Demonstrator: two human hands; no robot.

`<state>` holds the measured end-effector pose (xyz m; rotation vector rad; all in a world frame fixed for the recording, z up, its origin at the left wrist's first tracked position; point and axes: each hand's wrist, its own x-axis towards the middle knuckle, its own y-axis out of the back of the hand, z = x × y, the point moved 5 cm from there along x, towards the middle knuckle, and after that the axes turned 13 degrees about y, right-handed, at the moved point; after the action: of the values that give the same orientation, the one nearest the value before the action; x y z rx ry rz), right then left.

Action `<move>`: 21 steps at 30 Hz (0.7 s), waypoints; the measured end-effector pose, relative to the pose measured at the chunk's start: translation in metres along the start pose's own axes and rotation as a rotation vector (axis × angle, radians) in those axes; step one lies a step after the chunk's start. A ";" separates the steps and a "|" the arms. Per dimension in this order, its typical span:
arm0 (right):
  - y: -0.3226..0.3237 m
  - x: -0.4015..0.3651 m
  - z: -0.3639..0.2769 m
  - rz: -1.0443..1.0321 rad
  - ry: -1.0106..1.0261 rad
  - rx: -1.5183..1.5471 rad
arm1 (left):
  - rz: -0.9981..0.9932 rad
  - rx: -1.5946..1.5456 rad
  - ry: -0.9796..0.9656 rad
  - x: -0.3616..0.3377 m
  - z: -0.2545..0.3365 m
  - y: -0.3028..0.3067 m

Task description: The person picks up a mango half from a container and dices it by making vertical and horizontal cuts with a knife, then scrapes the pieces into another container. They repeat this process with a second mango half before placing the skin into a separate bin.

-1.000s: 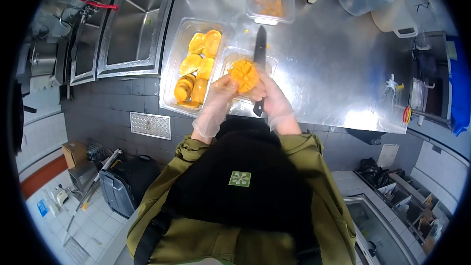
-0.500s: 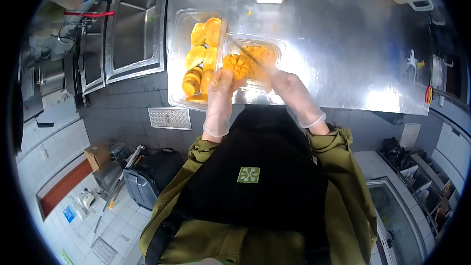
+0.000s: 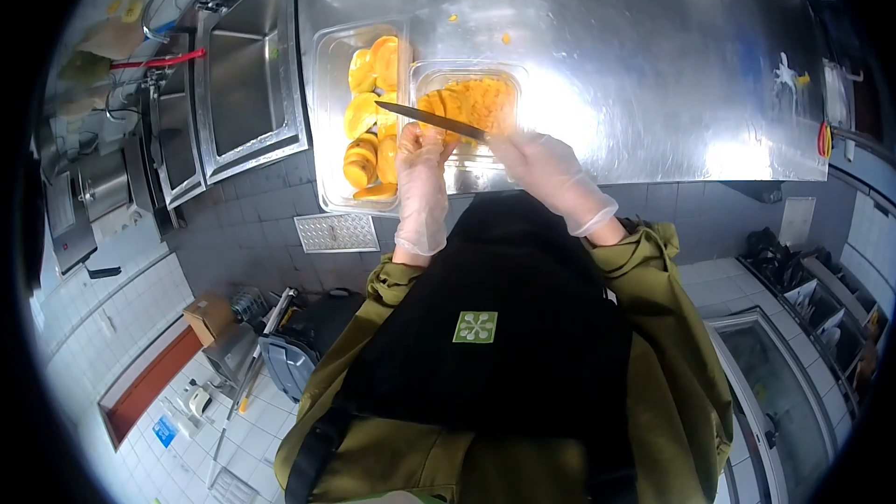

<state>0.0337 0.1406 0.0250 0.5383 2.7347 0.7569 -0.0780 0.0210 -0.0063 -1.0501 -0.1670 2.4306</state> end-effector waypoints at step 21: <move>-0.014 0.028 0.004 0.111 -0.057 -0.338 | 0.036 0.371 -0.314 -0.006 -0.015 -0.007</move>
<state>0.0058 0.1423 0.0103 0.6254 2.4654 1.1822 -0.0608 0.0234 -0.0104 -0.5125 0.1960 2.5149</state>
